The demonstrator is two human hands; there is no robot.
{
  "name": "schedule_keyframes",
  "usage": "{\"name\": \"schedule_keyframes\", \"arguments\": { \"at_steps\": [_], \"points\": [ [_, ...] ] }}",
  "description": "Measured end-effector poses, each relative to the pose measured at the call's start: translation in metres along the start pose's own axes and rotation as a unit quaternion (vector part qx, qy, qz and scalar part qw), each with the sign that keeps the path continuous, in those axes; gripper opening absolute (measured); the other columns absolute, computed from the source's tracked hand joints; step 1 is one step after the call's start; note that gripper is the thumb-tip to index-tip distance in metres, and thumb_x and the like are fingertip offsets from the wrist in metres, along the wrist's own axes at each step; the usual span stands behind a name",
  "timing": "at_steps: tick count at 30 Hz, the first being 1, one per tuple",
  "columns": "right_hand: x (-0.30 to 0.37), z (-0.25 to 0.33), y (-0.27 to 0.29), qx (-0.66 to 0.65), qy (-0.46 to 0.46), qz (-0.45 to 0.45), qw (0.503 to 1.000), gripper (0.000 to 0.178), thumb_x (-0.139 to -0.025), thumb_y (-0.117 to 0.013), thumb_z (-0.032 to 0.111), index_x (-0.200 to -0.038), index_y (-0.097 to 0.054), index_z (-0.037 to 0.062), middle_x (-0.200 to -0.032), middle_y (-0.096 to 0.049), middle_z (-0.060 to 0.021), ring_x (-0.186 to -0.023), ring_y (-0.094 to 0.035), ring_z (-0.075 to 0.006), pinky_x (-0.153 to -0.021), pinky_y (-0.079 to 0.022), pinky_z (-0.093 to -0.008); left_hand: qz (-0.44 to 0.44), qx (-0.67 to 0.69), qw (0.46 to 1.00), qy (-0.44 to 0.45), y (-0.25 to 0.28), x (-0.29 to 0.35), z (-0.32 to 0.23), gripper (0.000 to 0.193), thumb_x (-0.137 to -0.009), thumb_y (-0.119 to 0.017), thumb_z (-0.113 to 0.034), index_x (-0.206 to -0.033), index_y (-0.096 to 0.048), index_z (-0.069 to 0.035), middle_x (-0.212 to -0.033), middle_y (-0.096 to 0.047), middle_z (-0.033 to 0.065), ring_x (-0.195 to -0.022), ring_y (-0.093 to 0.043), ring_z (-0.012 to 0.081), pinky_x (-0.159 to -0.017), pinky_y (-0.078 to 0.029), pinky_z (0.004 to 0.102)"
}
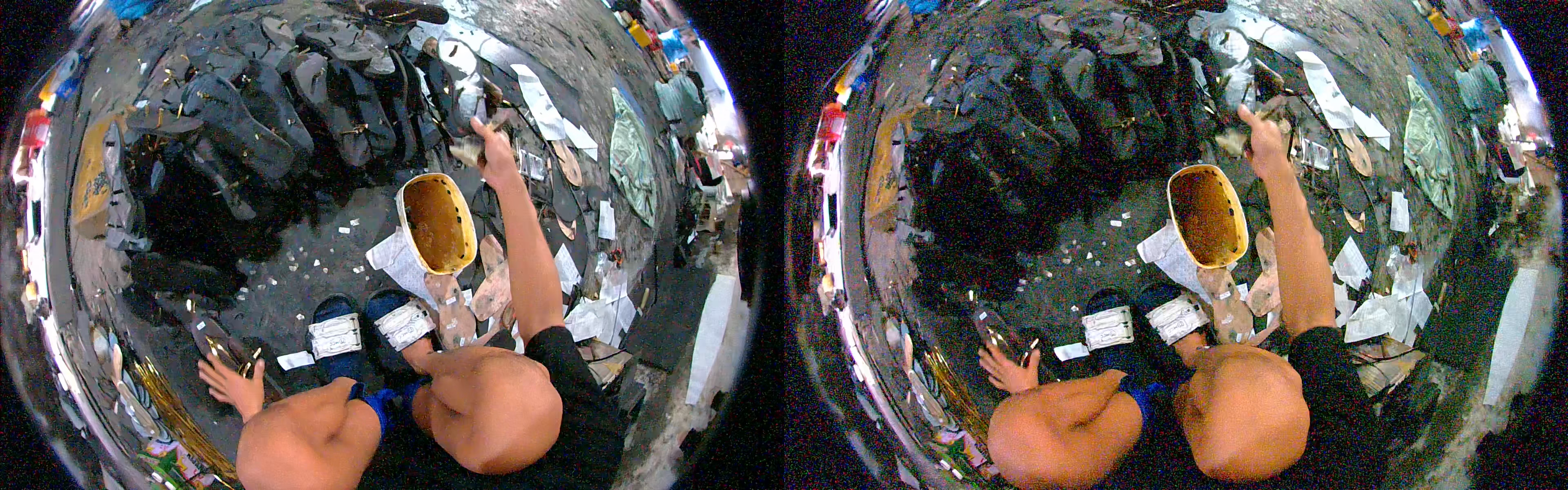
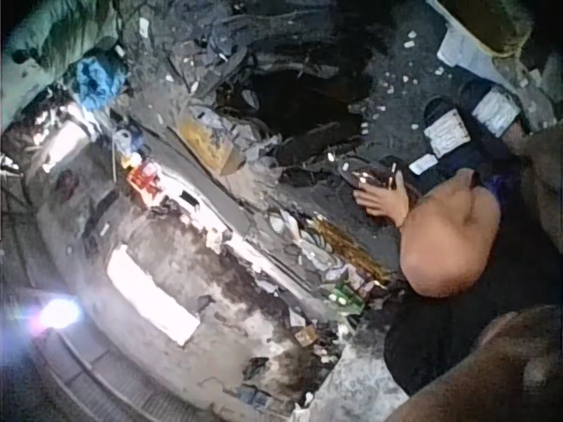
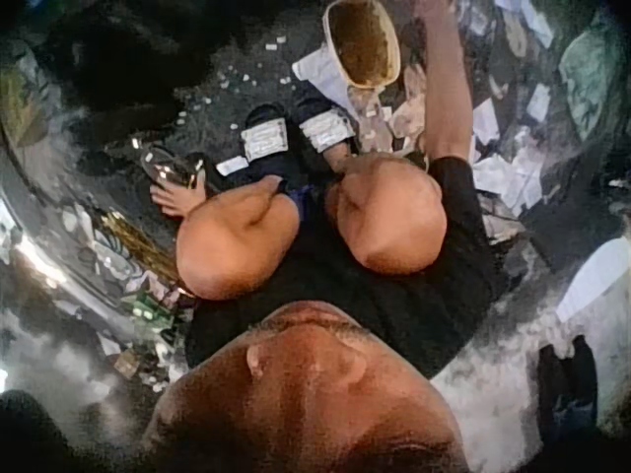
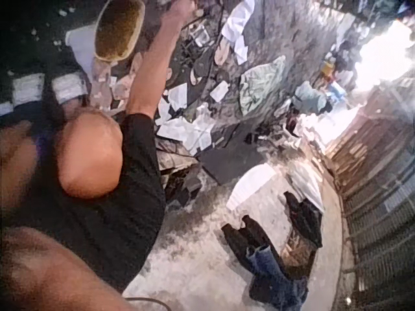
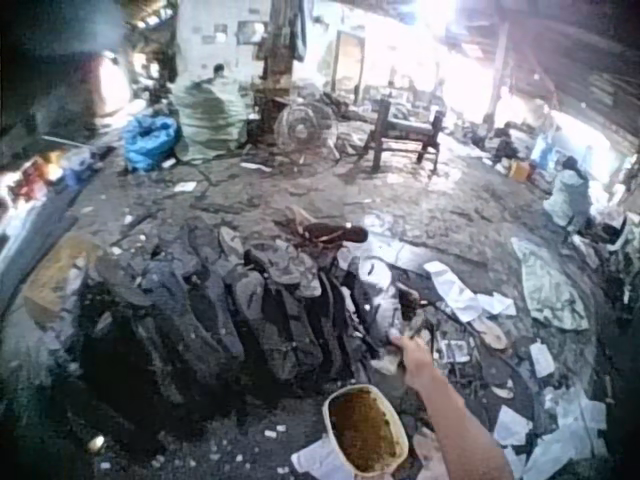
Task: The person sits on the floor and applies a substance to the soles of several sandals using a brush. They then insert wooden shoe trees into the sandals and adjust the straps.
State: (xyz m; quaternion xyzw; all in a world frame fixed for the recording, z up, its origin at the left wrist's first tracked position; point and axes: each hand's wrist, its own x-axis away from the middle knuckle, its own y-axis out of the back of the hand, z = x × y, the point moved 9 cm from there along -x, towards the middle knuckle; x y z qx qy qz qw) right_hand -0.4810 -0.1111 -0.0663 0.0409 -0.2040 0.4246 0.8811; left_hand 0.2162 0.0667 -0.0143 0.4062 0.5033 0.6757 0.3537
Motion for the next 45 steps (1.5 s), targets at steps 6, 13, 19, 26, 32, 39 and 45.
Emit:
{"name": "schedule_keyframes", "arguments": {
  "at_steps": [6,13,19,26,32,39,45],
  "points": [
    [-0.027,-0.020,0.039,0.310,0.035,-0.071,0.948,0.047,-0.094,-0.060,0.053,-0.083,-0.061,0.0073,-0.070,-0.052,-0.0008,-0.055,-0.048,-0.0115,-0.047,-0.039,-0.0306,0.118,0.274,0.949,0.098,-0.073,0.020,0.074,0.119,-0.070,-0.085,-0.049,-0.151,-0.016,0.004,-0.152,-0.022,0.0310,-0.140,-0.027,0.0434,-0.116,-0.025,0.0481],
    [0.135,0.003,-0.025,0.411,0.284,0.033,0.866,0.026,-0.089,-0.071,0.028,-0.100,-0.069,0.0039,-0.088,-0.071,-0.0160,-0.078,-0.069,-0.0305,-0.069,-0.053,-0.0398,0.091,0.475,0.862,0.149,-0.065,0.040,0.087,0.082,-0.080,-0.079,-0.035,-0.140,-0.039,0.006,-0.135,-0.049,0.0226,-0.123,-0.048,0.0314,-0.106,-0.038,0.0408],
    [0.149,-0.025,-0.035,0.560,0.272,0.007,0.782,0.026,-0.087,-0.071,0.025,-0.095,-0.064,0.0012,-0.089,-0.069,-0.0174,-0.079,-0.069,-0.0328,-0.070,-0.054,-0.0411,0.126,0.620,0.750,0.192,-0.061,0.041,0.065,0.072,-0.083,-0.076,-0.027,-0.137,-0.043,0.005,-0.129,-0.053,0.0192,-0.118,-0.052,0.0282,-0.103,-0.041,0.0385],
    [0.148,-0.024,-0.042,0.568,0.267,-0.005,0.778,0.029,-0.088,-0.070,0.028,-0.094,-0.064,0.0009,-0.089,-0.068,-0.0199,-0.082,-0.066,-0.0385,-0.072,-0.052,-0.0452,0.154,0.734,0.620,0.230,-0.057,0.034,0.045,0.059,-0.085,-0.072,-0.018,-0.134,-0.047,0.005,-0.123,-0.058,0.0154,-0.112,-0.056,0.0245,-0.098,-0.044,0.0359],
    [0.184,0.007,-0.022,0.489,0.263,-0.061,0.830,0.030,-0.091,-0.067,0.033,-0.102,-0.065,0.0042,-0.087,-0.069,-0.0192,-0.081,-0.068,-0.0360,-0.071,-0.052,-0.0436,0.143,0.787,0.558,0.222,-0.031,0.021,0.047,0.050,-0.087,-0.069,-0.010,-0.131,-0.051,0.004,-0.118,-0.062,0.0121,-0.106,-0.059,0.0213,-0.095,-0.047,0.0336],
    [0.222,-0.023,0.025,0.719,0.113,0.041,0.685,0.038,-0.088,-0.064,0.030,-0.111,-0.052,0.0030,-0.088,-0.068,-0.0248,-0.086,-0.066,-0.0453,-0.072,-0.052,-0.0517,0.156,0.630,0.760,-0.035,0.029,0.021,0.028,0.044,-0.087,-0.071,-0.011,-0.126,-0.056,0.003,-0.114,-0.065,0.0094,-0.104,-0.061,0.0170,-0.092,-0.048,0.0308],
    [0.242,0.001,-0.004,0.649,0.130,0.026,0.749,0.026,-0.086,-0.067,0.023,-0.099,-0.055,0.0033,-0.084,-0.067,-0.0221,-0.082,-0.065,-0.0432,-0.072,-0.050,-0.0491,0.284,0.497,0.811,-0.116,0.007,0.017,-0.072,0.043,-0.085,-0.075,-0.025,-0.117,-0.064,0.001,-0.112,-0.068,0.0188,-0.107,-0.063,0.0219,-0.091,-0.049,0.0354]
  ]
}}
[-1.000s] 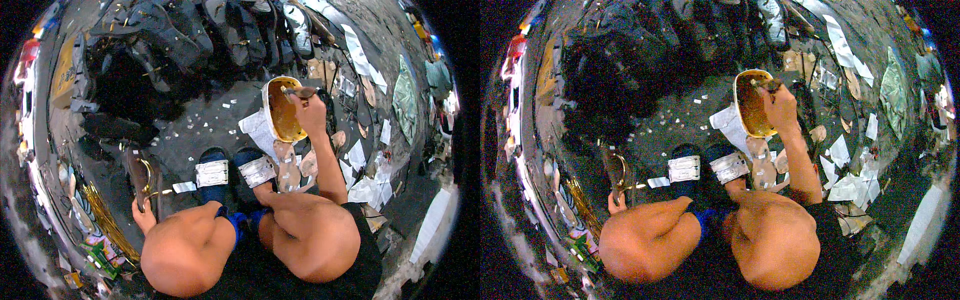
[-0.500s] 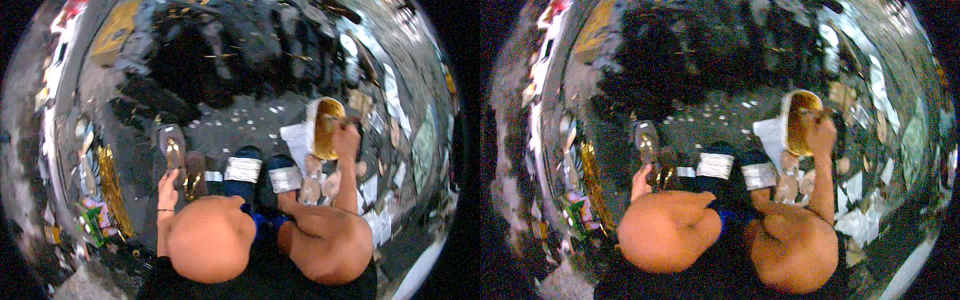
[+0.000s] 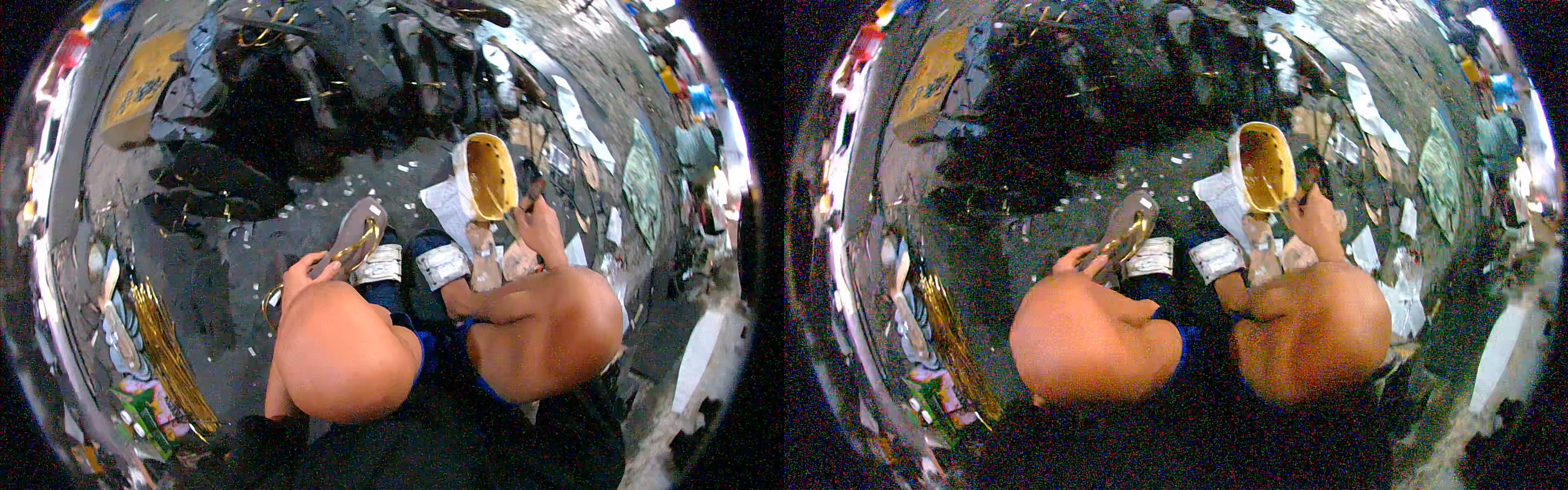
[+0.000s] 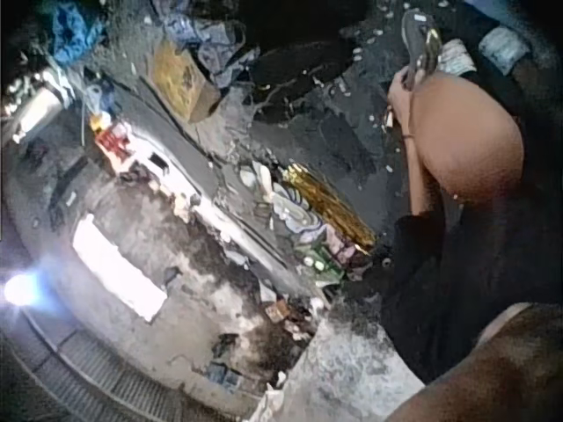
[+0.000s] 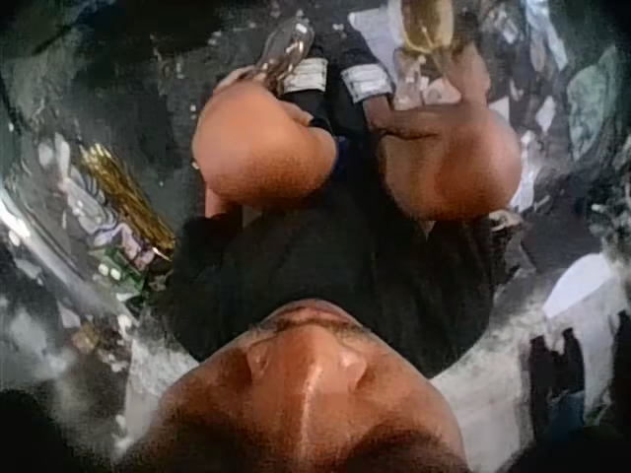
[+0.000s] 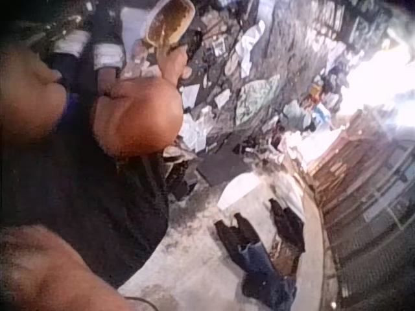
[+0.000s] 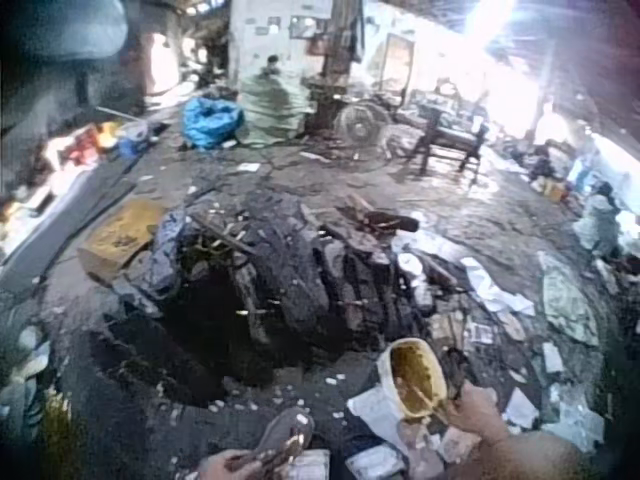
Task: The person sits on the floor and applies a substance to the soles of several sandals using a brush. They then insert wooden shoe trees into the sandals and adjust the straps.
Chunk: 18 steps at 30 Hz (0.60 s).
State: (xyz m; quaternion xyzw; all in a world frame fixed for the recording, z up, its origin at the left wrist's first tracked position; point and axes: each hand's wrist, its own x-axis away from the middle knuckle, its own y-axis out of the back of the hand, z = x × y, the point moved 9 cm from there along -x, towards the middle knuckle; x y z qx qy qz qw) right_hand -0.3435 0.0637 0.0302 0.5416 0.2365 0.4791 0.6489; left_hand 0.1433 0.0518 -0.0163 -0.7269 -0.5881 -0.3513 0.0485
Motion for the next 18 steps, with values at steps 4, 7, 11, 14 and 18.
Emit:
{"name": "schedule_keyframes", "arguments": {
  "at_steps": [4,7,11,14,18],
  "points": [
    [0.002,0.010,0.008,0.082,0.010,0.023,0.996,0.037,-0.086,-0.064,0.029,-0.103,-0.054,-0.0017,-0.092,-0.067,-0.0283,-0.091,-0.065,-0.0463,-0.078,-0.053,-0.0534,-0.073,-0.211,0.957,-0.183,-0.012,-0.029,0.023,0.045,-0.084,-0.075,-0.034,-0.114,-0.065,-0.003,-0.115,-0.065,0.0158,-0.116,-0.056,0.0289,-0.096,-0.045,0.0397],
    [0.013,-0.003,0.010,0.069,-0.033,0.031,0.997,0.038,-0.087,-0.063,0.029,-0.105,-0.055,-0.0031,-0.092,-0.067,-0.0283,-0.090,-0.066,-0.0453,-0.080,-0.052,-0.0536,-0.064,-0.224,0.942,-0.243,-0.030,-0.031,0.038,0.041,-0.082,-0.076,-0.031,-0.112,-0.064,-0.005,-0.113,-0.062,0.0151,-0.117,-0.055,0.0340,-0.097,-0.044,0.0433],
    [0.009,-0.006,-0.008,0.025,0.004,0.028,0.999,0.039,-0.086,-0.064,0.025,-0.111,-0.054,-0.0026,-0.093,-0.067,-0.0284,-0.092,-0.065,-0.0462,-0.081,-0.052,-0.0527,-0.028,-0.048,0.987,-0.148,-0.056,-0.013,0.041,0.036,-0.083,-0.074,-0.019,-0.111,-0.059,-0.004,-0.120,-0.061,0.0184,-0.115,-0.058,0.0348,-0.099,-0.045,0.0419],
    [0.014,-0.011,-0.008,-0.053,-0.007,0.031,0.998,0.029,-0.086,-0.065,0.017,-0.106,-0.053,0.0009,-0.089,-0.066,-0.0250,-0.090,-0.064,-0.0452,-0.076,-0.050,-0.0509,-0.071,0.105,0.976,-0.177,-0.067,-0.024,0.025,0.039,-0.085,-0.072,-0.013,-0.115,-0.050,0.000,-0.126,-0.060,0.0233,-0.122,-0.057,0.0308,-0.105,-0.042,0.0389],
    [0.029,-0.011,-0.008,-0.072,-0.005,0.096,0.993,0.034,-0.088,-0.063,0.016,-0.116,-0.053,-0.0001,-0.094,-0.066,-0.0261,-0.089,-0.065,-0.0434,-0.075,-0.051,-0.0491,-0.019,0.013,0.979,-0.202,-0.083,-0.042,0.005,0.058,-0.083,-0.075,-0.013,-0.131,-0.045,0.002,-0.138,-0.050,0.0281,-0.132,-0.048,0.0330,-0.106,-0.040,0.0374]
  ]
}}
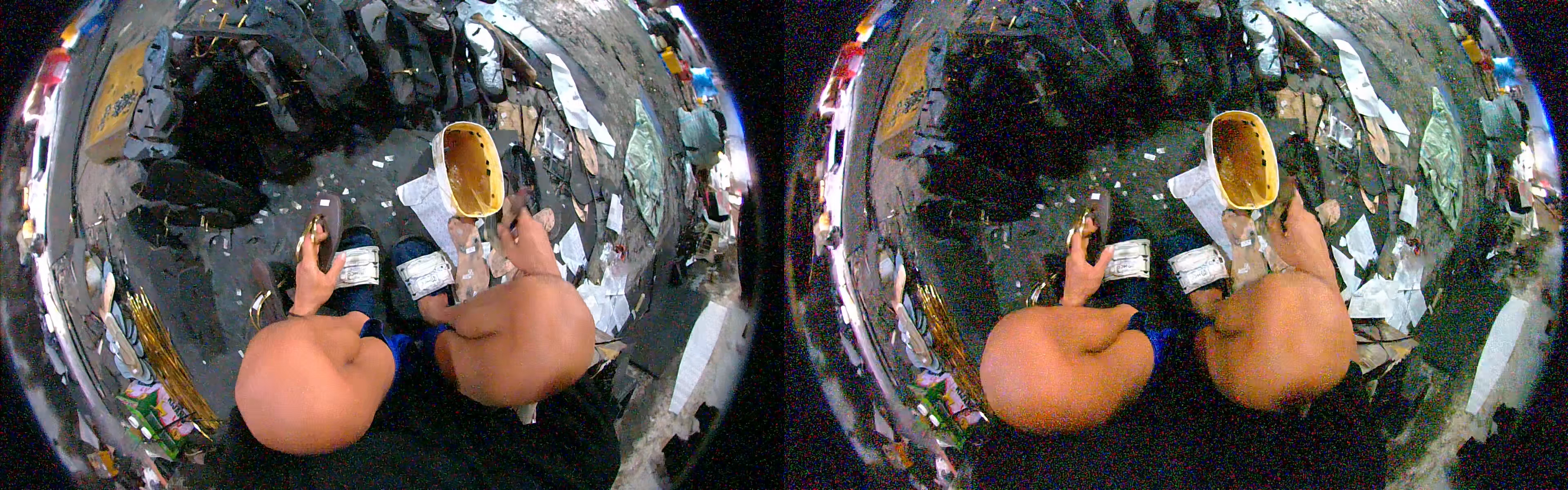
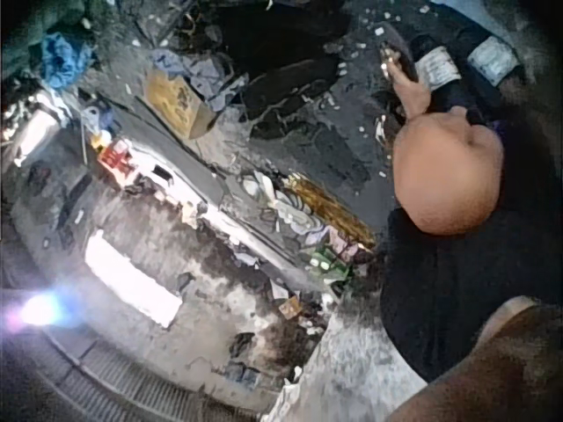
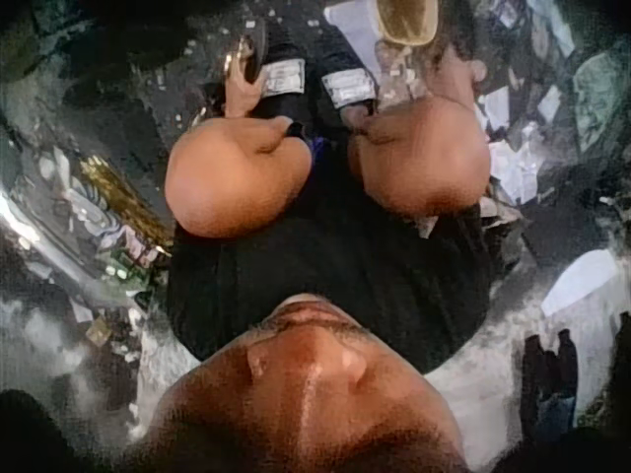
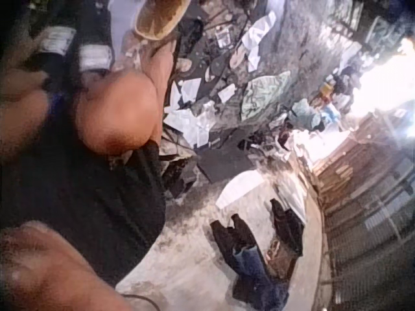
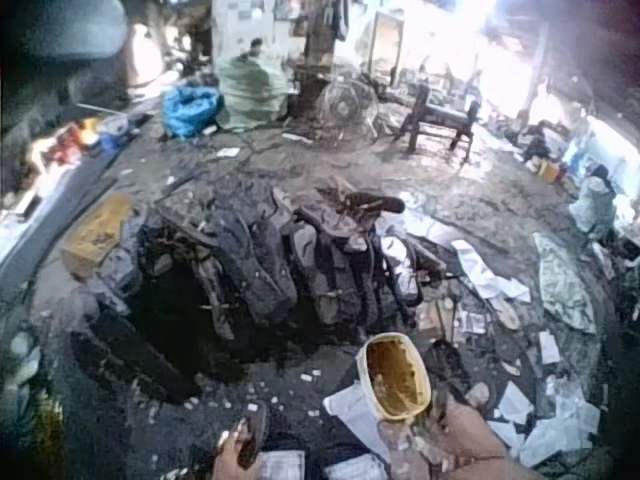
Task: The person sits on the floor and applies a substance to the soles of several sandals using a brush. They then insert wooden shoe trees into the sandals and adjust the straps.
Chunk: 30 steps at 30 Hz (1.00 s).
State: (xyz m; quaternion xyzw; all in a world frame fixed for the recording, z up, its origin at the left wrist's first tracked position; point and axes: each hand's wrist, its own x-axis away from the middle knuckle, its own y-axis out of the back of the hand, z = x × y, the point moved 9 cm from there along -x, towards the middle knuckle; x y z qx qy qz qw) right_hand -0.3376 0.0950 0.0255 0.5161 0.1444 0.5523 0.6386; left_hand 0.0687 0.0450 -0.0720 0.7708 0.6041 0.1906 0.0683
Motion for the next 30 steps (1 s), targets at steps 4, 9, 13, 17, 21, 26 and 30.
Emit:
{"name": "schedule_keyframes", "arguments": {
  "at_steps": [4,9,13,17,21,26,30],
  "points": [
    [-0.008,-0.022,-0.021,0.137,0.013,0.036,0.990,0.029,-0.090,-0.063,0.016,-0.112,-0.055,-0.0007,-0.092,-0.066,-0.0209,-0.083,-0.066,-0.0361,-0.073,-0.052,-0.0449,0.088,-0.221,0.968,-0.076,-0.024,-0.041,-0.016,0.072,-0.083,-0.074,-0.040,-0.139,-0.050,-0.002,-0.151,-0.036,0.0258,-0.143,-0.029,0.0414,-0.116,-0.023,0.0498],
    [-0.023,-0.028,-0.023,-0.323,-0.075,0.159,0.930,0.037,-0.093,-0.066,0.023,-0.116,-0.057,-0.0046,-0.104,-0.063,-0.0066,-0.093,-0.060,-0.0146,-0.085,-0.049,-0.0301,0.122,-0.266,0.954,-0.060,-0.031,-0.076,-0.009,0.071,-0.093,-0.056,-0.051,-0.145,-0.044,-0.004,-0.153,-0.035,0.0214,-0.144,-0.030,0.0375,-0.117,-0.023,0.0477],
    [-0.066,0.086,0.036,-0.530,0.112,-0.007,0.841,0.028,-0.091,-0.070,0.014,-0.115,-0.059,0.0031,-0.104,-0.065,-0.0049,-0.093,-0.061,-0.0111,-0.080,-0.051,-0.0278,0.003,0.447,0.866,0.224,-0.025,-0.094,-0.016,0.045,-0.104,-0.038,-0.035,-0.133,-0.056,-0.005,-0.124,-0.064,0.0112,-0.108,-0.063,0.0231,-0.094,-0.051,0.0366],
    [-0.072,0.212,0.057,-0.444,0.304,-0.099,0.837,0.027,-0.086,-0.075,0.009,-0.110,-0.063,0.0045,-0.099,-0.067,-0.0036,-0.088,-0.061,-0.0106,-0.080,-0.050,-0.0272,0.003,0.513,0.826,0.233,-0.033,-0.130,-0.100,0.043,-0.104,-0.036,-0.037,-0.124,-0.060,-0.007,-0.110,-0.068,0.0084,-0.096,-0.065,0.0224,-0.084,-0.054,0.0351],
    [-0.085,0.253,0.023,-0.335,0.389,-0.140,0.846,0.016,-0.085,-0.073,0.013,-0.097,-0.067,0.0051,-0.095,-0.070,-0.0109,-0.086,-0.068,-0.0273,-0.076,-0.051,-0.0355,-0.003,0.520,0.836,0.173,-0.031,-0.140,-0.122,0.047,-0.104,-0.037,-0.042,-0.128,-0.058,-0.008,-0.111,-0.068,0.0084,-0.098,-0.065,0.0220,-0.083,-0.054,0.0361],
    [-0.070,0.231,0.003,-0.327,0.364,-0.110,0.865,0.016,-0.086,-0.072,0.017,-0.095,-0.067,0.0062,-0.093,-0.070,-0.0137,-0.083,-0.067,-0.0316,-0.074,-0.052,-0.0372,0.042,0.587,0.797,0.134,-0.035,-0.133,-0.123,0.049,-0.104,-0.039,-0.045,-0.128,-0.058,-0.007,-0.115,-0.066,0.0062,-0.101,-0.065,0.0205,-0.088,-0.054,0.0368],
    [-0.063,0.258,0.033,-0.355,0.406,-0.174,0.824,0.016,-0.085,-0.073,0.017,-0.095,-0.067,0.0068,-0.094,-0.070,-0.0135,-0.082,-0.068,-0.0314,-0.073,-0.052,-0.0369,-0.033,0.472,0.861,0.186,-0.040,-0.119,-0.097,0.053,-0.104,-0.036,-0.050,-0.125,-0.059,-0.006,-0.109,-0.067,0.0075,-0.094,-0.067,0.0212,-0.086,-0.055,0.0358]
  ]
}}
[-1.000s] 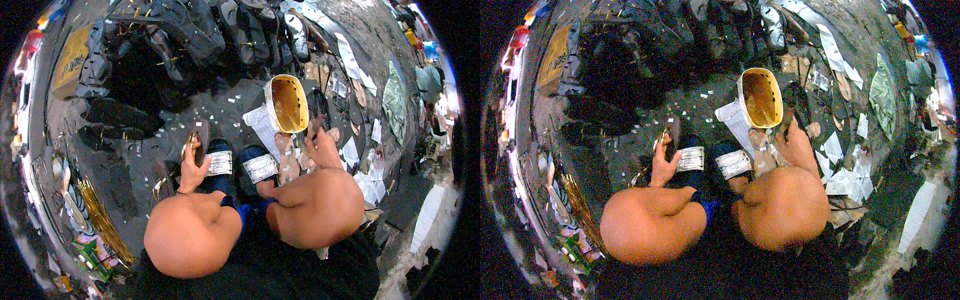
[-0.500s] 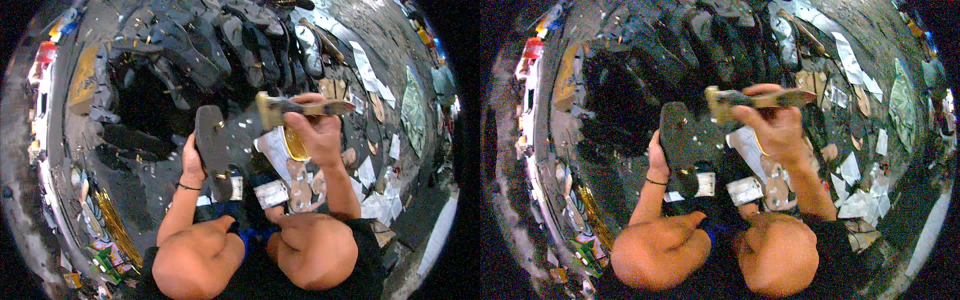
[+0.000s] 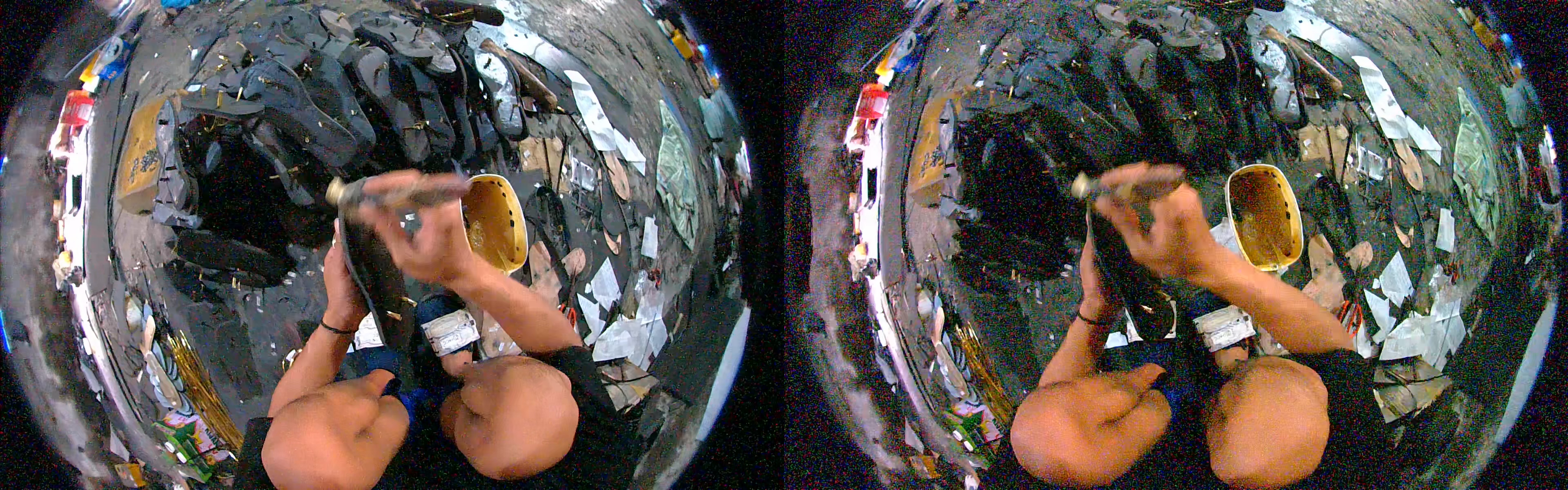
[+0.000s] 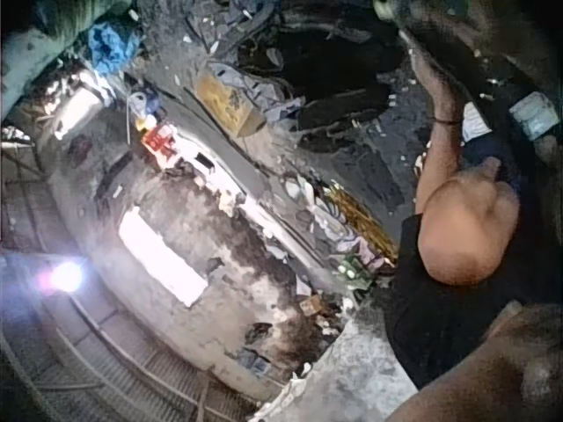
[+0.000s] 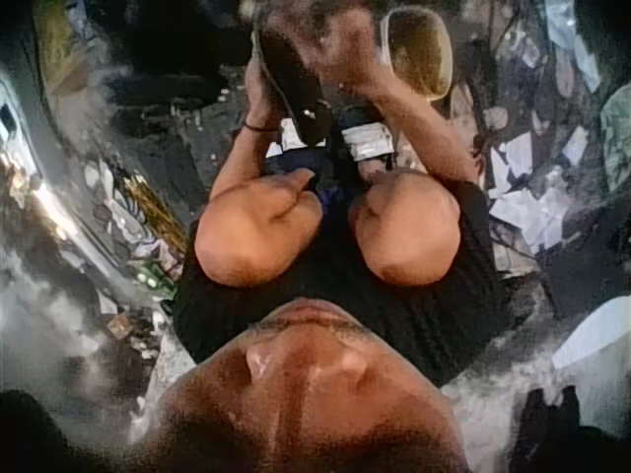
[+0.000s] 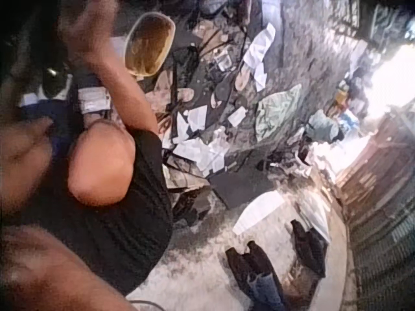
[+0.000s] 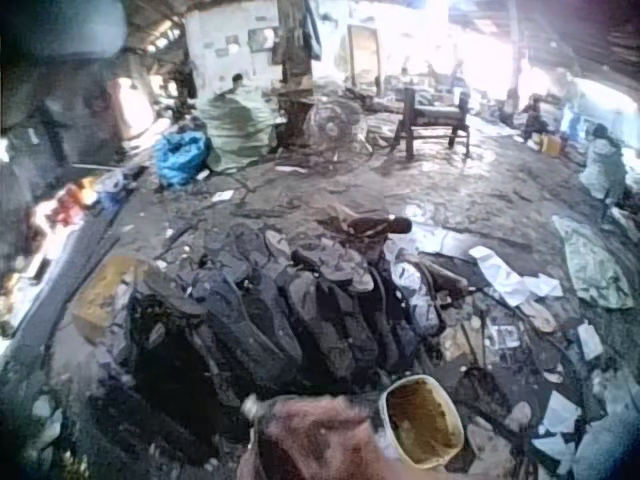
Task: The person sits on the floor and applies a substance to the soles of several sandals using a brush. They then insert wooden shoe trees into the sandals and adjust the straps.
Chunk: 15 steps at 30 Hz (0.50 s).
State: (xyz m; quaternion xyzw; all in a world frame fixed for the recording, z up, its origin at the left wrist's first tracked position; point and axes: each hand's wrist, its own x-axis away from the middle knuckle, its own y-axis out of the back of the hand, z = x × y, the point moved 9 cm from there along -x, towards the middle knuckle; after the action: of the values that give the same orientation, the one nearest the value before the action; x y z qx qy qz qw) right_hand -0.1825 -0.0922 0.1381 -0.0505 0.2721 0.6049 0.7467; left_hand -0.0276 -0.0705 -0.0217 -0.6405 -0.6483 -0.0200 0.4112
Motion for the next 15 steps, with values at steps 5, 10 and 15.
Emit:
{"name": "schedule_keyframes", "arguments": {
  "at_steps": [5,10,15],
  "points": [
    [0.033,0.019,-0.001,-0.002,0.015,0.023,1.000,0.011,-0.087,-0.070,0.013,-0.094,-0.068,0.0048,-0.095,-0.071,-0.0125,-0.086,-0.069,-0.0313,-0.074,-0.054,-0.0392,0.025,0.057,0.997,-0.050,-0.020,0.010,-0.032,0.051,-0.104,-0.039,-0.048,-0.126,-0.057,-0.006,-0.113,-0.066,0.0067,-0.095,-0.066,0.0189,-0.083,-0.055,0.0350],
    [0.021,-0.033,0.009,-0.078,-0.167,-0.088,0.979,0.017,-0.091,-0.069,0.018,-0.100,-0.066,0.0043,-0.096,-0.069,-0.0056,-0.085,-0.066,-0.0209,-0.076,-0.052,-0.0316,-0.003,0.053,0.992,-0.118,-0.011,0.010,-0.030,0.042,-0.103,-0.047,-0.043,-0.115,-0.061,-0.005,-0.107,-0.068,0.0062,-0.090,-0.067,0.0181,-0.080,-0.055,0.0328],
    [0.086,-0.056,-0.038,-0.440,-0.473,-0.006,0.764,0.030,-0.094,-0.067,0.028,-0.113,-0.064,0.0048,-0.096,-0.066,-0.0010,-0.086,-0.060,-0.0110,-0.070,-0.048,-0.0273,0.100,-0.080,0.985,0.113,0.032,0.027,0.019,0.070,-0.100,-0.029,-0.063,-0.128,-0.056,-0.005,-0.119,-0.065,0.0098,-0.106,-0.065,0.0229,-0.090,-0.054,0.0412]
  ]
}}
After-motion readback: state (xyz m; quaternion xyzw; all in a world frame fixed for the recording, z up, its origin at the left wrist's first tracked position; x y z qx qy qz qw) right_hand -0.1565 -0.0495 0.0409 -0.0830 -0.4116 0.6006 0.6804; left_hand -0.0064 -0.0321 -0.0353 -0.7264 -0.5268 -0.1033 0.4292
